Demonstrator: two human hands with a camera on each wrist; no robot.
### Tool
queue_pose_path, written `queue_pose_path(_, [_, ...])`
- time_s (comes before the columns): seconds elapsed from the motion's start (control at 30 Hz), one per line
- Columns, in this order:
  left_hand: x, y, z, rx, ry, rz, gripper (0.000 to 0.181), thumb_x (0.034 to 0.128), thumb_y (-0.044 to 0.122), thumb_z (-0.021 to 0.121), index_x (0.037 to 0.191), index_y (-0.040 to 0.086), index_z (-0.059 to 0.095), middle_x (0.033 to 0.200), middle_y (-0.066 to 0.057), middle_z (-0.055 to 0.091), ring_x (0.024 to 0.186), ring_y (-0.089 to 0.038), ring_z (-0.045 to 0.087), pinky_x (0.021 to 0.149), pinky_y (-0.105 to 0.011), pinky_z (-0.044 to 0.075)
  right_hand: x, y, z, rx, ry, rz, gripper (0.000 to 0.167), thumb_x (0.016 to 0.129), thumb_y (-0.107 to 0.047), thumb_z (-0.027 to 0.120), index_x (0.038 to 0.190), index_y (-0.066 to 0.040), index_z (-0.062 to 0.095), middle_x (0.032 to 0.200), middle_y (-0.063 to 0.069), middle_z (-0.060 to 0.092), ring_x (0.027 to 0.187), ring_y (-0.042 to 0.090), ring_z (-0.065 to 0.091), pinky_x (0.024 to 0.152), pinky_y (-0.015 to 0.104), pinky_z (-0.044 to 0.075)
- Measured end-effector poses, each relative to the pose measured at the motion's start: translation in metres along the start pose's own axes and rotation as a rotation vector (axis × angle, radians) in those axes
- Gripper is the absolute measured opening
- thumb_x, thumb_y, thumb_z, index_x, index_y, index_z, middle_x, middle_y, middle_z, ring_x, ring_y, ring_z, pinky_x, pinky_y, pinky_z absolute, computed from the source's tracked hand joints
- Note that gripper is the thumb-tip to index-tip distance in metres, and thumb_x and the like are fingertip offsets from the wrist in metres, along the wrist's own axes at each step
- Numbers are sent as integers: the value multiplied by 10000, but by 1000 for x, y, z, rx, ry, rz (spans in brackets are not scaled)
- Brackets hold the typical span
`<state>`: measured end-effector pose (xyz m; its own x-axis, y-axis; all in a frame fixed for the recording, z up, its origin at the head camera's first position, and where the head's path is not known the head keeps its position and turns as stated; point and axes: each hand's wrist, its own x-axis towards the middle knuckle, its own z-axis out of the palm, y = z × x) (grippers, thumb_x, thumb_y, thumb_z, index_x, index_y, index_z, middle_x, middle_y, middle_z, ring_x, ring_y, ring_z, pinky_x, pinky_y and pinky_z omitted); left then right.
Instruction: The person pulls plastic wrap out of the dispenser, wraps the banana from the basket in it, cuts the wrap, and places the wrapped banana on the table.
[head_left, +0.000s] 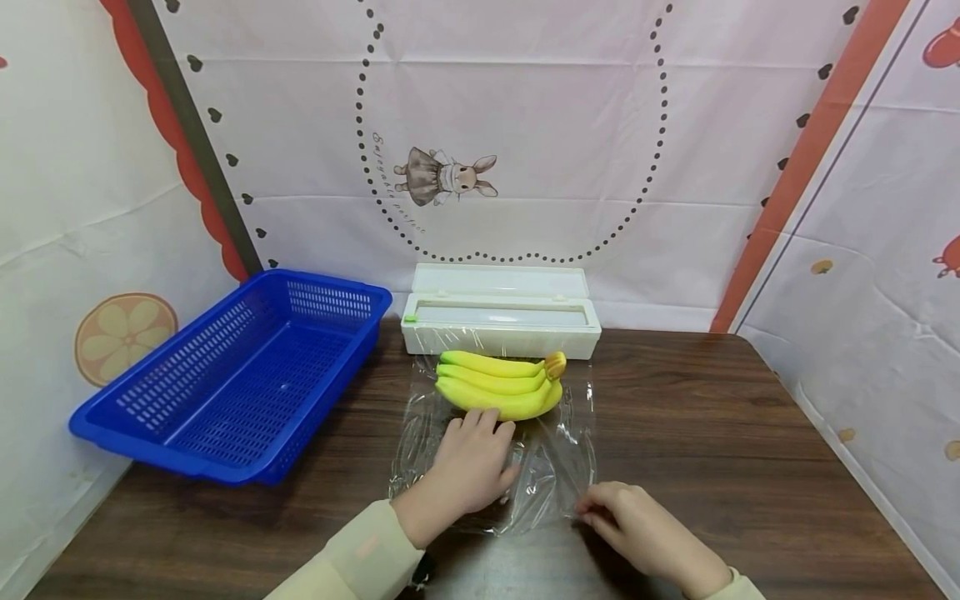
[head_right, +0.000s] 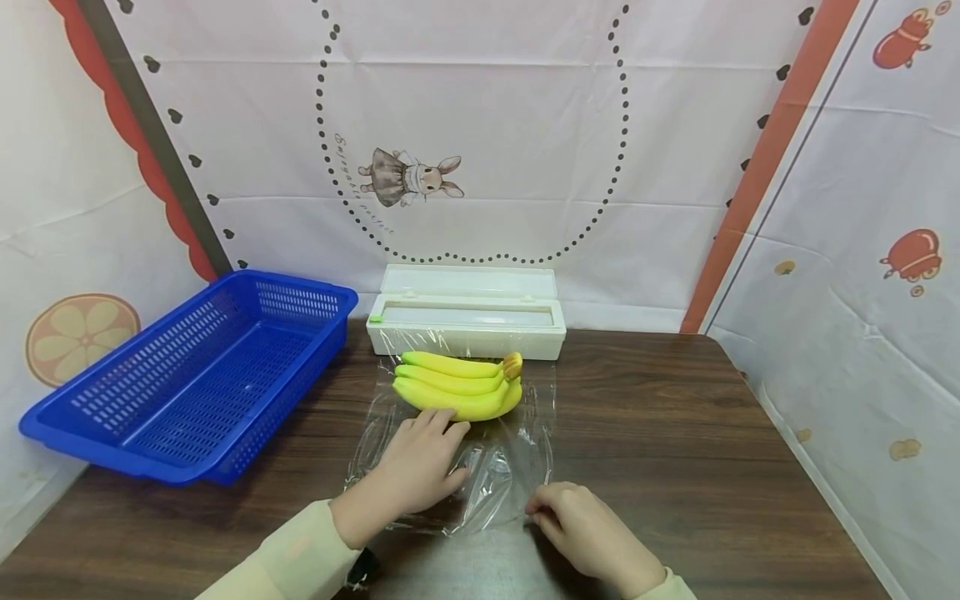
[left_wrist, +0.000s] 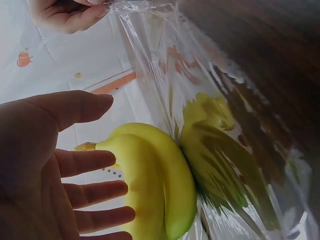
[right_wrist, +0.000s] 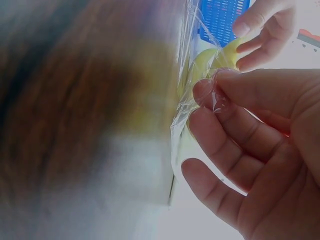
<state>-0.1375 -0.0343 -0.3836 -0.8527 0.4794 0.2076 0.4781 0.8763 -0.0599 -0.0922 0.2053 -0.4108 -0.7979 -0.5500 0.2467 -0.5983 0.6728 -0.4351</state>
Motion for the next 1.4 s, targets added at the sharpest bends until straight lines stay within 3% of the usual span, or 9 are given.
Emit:
queue_pose_path(0.33, [-10, -6, 1, -23, -96, -8, 481, 796, 449, 684, 1139, 124, 594, 1135, -76, 577, 1001, -266, 533, 762, -412, 446, -1, 4, 3, -12, 22, -34, 173, 810, -18, 679, 820, -190, 670, 794, -137, 645, 748, -22, 582, 627, 218, 498])
queue_pose_path(0.6, [-15, -12, 1, -62, -194, -17, 426, 784, 428, 697, 1056, 115, 602, 903, -42, 532, 848, -239, 521, 693, -392, 434, 0, 2, 0, -2, 12, -28, 155, 822, -25, 671, 823, -180, 674, 795, -124, 651, 749, -20, 584, 634, 225, 506])
queue_pose_path(0.9, [-21, -15, 0, -117, -284, -47, 460, 788, 431, 700, 1092, 97, 611, 933, -63, 560, 857, -275, 556, 739, -477, 476, 0, 4, 0, 7, -17, -26, 127, 845, -57, 670, 840, -184, 675, 812, -109, 661, 760, 2, 596, 635, 236, 508])
queue_pose_path(1.1, [-28, -19, -2, -148, -324, -80, 468, 746, 452, 724, 1022, 89, 617, 938, -78, 581, 820, -282, 568, 689, -480, 476, -1, 4, 0, 12, -15, -28, 127, 848, -62, 669, 840, -188, 675, 812, -113, 659, 760, 0, 594, 639, 237, 507])
queue_pose_path(1.33, [-37, -26, -6, -141, -379, -88, 558, 695, 437, 756, 1095, 67, 639, 979, -99, 612, 870, -314, 598, 722, -506, 485, -1, 4, 0, -1, -1, -27, 140, 839, -49, 669, 839, -188, 671, 813, -120, 657, 760, -3, 591, 646, 238, 509])
queue_pose_path(1.4, [-39, -28, -8, -135, -395, -94, 527, 666, 403, 772, 1056, 71, 650, 951, -87, 609, 861, -309, 596, 721, -502, 481, -1, 4, 0, -2, -3, -23, 140, 840, -48, 669, 840, -188, 671, 814, -120, 658, 760, -1, 593, 648, 239, 510])
